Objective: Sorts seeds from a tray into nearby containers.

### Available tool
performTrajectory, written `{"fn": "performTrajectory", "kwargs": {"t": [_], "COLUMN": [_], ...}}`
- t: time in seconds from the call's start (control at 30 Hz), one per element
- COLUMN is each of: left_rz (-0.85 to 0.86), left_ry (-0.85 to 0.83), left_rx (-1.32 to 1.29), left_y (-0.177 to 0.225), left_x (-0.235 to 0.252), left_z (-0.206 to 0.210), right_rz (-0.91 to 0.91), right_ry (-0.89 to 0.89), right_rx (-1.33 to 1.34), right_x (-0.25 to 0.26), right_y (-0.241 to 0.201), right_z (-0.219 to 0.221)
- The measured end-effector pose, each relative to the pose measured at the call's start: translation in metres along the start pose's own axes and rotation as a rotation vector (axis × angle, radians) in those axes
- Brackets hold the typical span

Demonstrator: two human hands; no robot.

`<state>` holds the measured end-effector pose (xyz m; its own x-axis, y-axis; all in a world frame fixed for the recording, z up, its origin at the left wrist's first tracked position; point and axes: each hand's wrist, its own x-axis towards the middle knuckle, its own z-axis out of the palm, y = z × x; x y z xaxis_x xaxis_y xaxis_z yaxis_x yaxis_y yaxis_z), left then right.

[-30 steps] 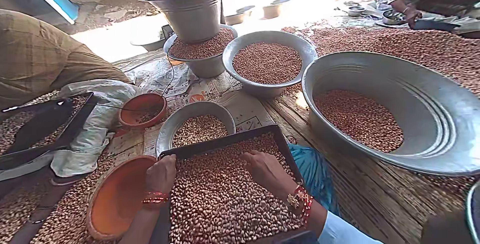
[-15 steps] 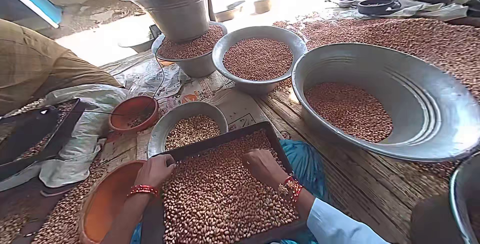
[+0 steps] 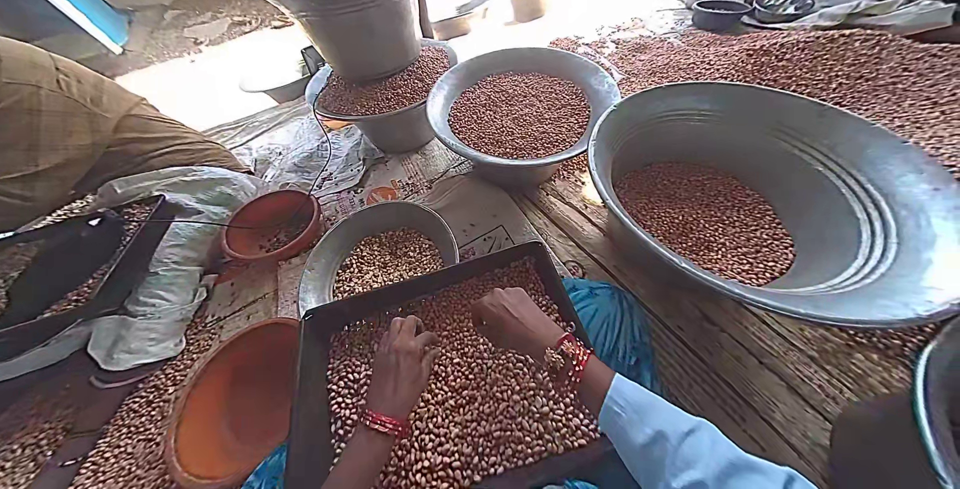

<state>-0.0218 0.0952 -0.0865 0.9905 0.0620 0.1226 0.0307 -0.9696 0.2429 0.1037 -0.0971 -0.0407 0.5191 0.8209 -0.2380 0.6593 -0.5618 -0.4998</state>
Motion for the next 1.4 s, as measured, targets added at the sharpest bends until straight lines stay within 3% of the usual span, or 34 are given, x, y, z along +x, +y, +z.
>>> {"fn": "performTrajectory", "kwargs": {"t": [0.1,0.17,0.27,0.37,0.5,0.67,0.77,0.8,0.93,0.97,1.03,1.1,1.13,1.3,1.4], "left_rz": [-0.049,-0.144,-0.262,-0.187,-0.064,-0.108,-0.132,-0.145,-0.125,-0.133,-0.123,-0.058,-0.019,0.207,0.408], "left_ry": [-0.077,-0.065,-0.018,-0.06,-0.146,-0.341,-0.433,-0.356,0.375,0.464,0.509,0.42,0.341,-0.122,-0.217], "left_rx": [-0.056,-0.226,-0.469,-0.407,-0.209,-0.1,-0.121,-0.129,0.009,0.045,0.062,-0.003,-0.047,-0.235,-0.285], "left_y": [-0.004,-0.008,-0.014,-0.001,0.02,0.036,0.026,0.016,-0.034,-0.042,-0.046,-0.037,-0.028,0.042,0.081], "left_x": [0.0,0.001,0.001,-0.003,-0.011,-0.009,0.004,0.008,0.023,0.025,0.025,0.021,0.018,0.008,0.004], "left_z": [0.002,-0.006,-0.015,-0.008,0.007,0.004,-0.012,-0.02,-0.063,-0.074,-0.082,-0.066,-0.054,0.001,0.024], "right_rz": [-0.105,-0.111,0.01,0.059,0.047,0.045,0.066,0.069,0.05,0.017,-0.066,-0.105,-0.07,0.395,0.439], "right_ry": [0.537,0.65,0.278,0.045,-0.006,-0.001,-0.035,-0.043,-0.1,-0.064,0.233,0.606,0.659,0.171,0.109], "right_rx": [0.215,0.211,0.116,-0.002,-0.065,-0.109,-0.109,-0.11,-0.106,-0.066,0.138,0.264,0.256,0.004,-0.06], "right_x": [0.001,-0.001,-0.011,-0.007,0.001,0.004,0.003,0.002,0.004,0.005,0.005,0.006,0.004,-0.02,-0.02], "right_y": [-0.007,-0.006,-0.002,0.002,0.001,0.0,0.0,0.0,-0.001,-0.003,-0.007,-0.011,-0.011,0.009,0.028], "right_z": [-0.01,-0.015,-0.018,0.004,0.031,0.042,0.041,0.042,0.035,0.029,0.016,0.0,-0.012,-0.055,-0.042]}}
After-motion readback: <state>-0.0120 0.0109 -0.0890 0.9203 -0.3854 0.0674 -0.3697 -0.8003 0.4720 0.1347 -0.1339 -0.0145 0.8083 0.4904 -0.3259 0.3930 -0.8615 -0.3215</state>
